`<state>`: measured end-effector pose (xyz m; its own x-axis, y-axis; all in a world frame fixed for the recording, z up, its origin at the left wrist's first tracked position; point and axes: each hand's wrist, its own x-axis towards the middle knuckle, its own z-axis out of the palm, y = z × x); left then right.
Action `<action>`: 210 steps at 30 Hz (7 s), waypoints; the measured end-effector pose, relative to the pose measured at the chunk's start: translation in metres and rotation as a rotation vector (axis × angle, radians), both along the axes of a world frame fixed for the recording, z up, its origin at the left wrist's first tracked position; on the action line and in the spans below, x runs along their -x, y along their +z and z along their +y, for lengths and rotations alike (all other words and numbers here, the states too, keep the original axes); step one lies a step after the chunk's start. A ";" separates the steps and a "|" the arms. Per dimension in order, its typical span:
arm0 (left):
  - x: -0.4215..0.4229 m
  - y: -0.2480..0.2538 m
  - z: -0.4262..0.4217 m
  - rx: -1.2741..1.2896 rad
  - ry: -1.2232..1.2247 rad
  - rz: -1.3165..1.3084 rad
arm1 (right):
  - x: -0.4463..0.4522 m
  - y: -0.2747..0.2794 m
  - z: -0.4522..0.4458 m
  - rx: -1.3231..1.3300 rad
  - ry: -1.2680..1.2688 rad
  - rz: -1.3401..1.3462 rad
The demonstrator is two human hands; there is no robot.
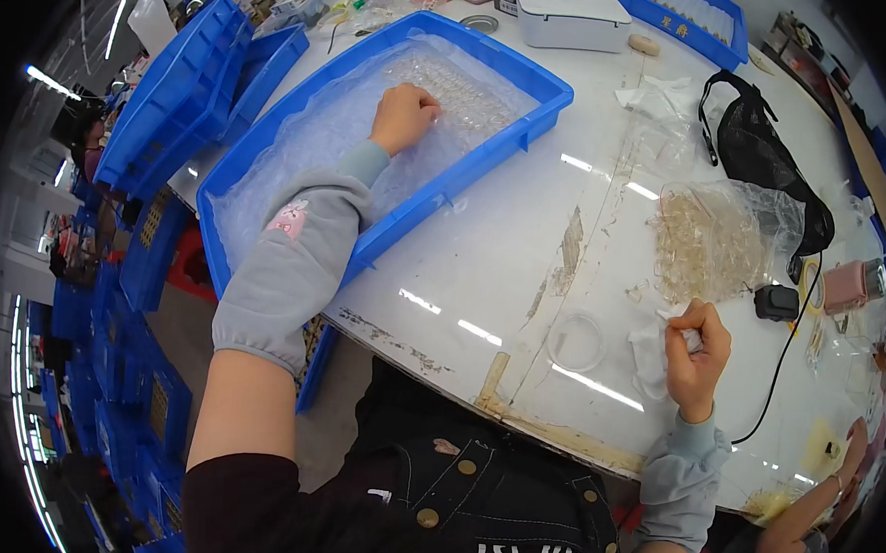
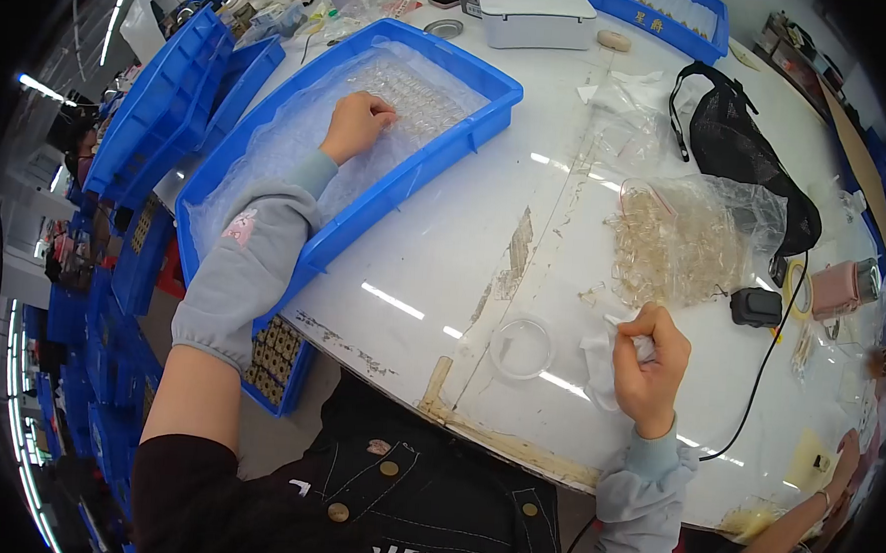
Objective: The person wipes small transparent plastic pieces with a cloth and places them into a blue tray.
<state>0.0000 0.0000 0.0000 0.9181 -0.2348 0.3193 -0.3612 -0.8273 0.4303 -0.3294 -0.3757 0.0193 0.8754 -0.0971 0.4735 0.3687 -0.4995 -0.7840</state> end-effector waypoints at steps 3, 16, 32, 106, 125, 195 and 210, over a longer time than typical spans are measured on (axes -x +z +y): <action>0.002 0.001 -0.001 0.009 0.047 -0.008 | 0.000 0.000 0.001 0.004 -0.004 -0.013; 0.008 0.019 0.009 0.031 0.052 -0.004 | 0.000 -0.001 -0.001 0.002 -0.008 -0.012; 0.213 0.114 -0.056 0.010 -0.493 0.073 | -0.001 0.004 -0.005 -0.119 -0.016 0.071; 0.230 0.017 -0.208 0.797 -0.561 0.857 | 0.000 0.020 -0.032 -0.010 0.051 0.456; 0.232 0.018 -0.207 0.799 -0.557 0.892 | -0.002 0.003 -0.024 -0.005 0.021 0.269; 0.274 0.009 -0.208 0.081 -0.868 0.047 | -0.001 0.000 -0.033 0.204 0.032 0.412; 0.275 0.009 -0.208 0.090 -0.916 0.066 | -0.001 0.000 -0.035 0.245 0.038 0.395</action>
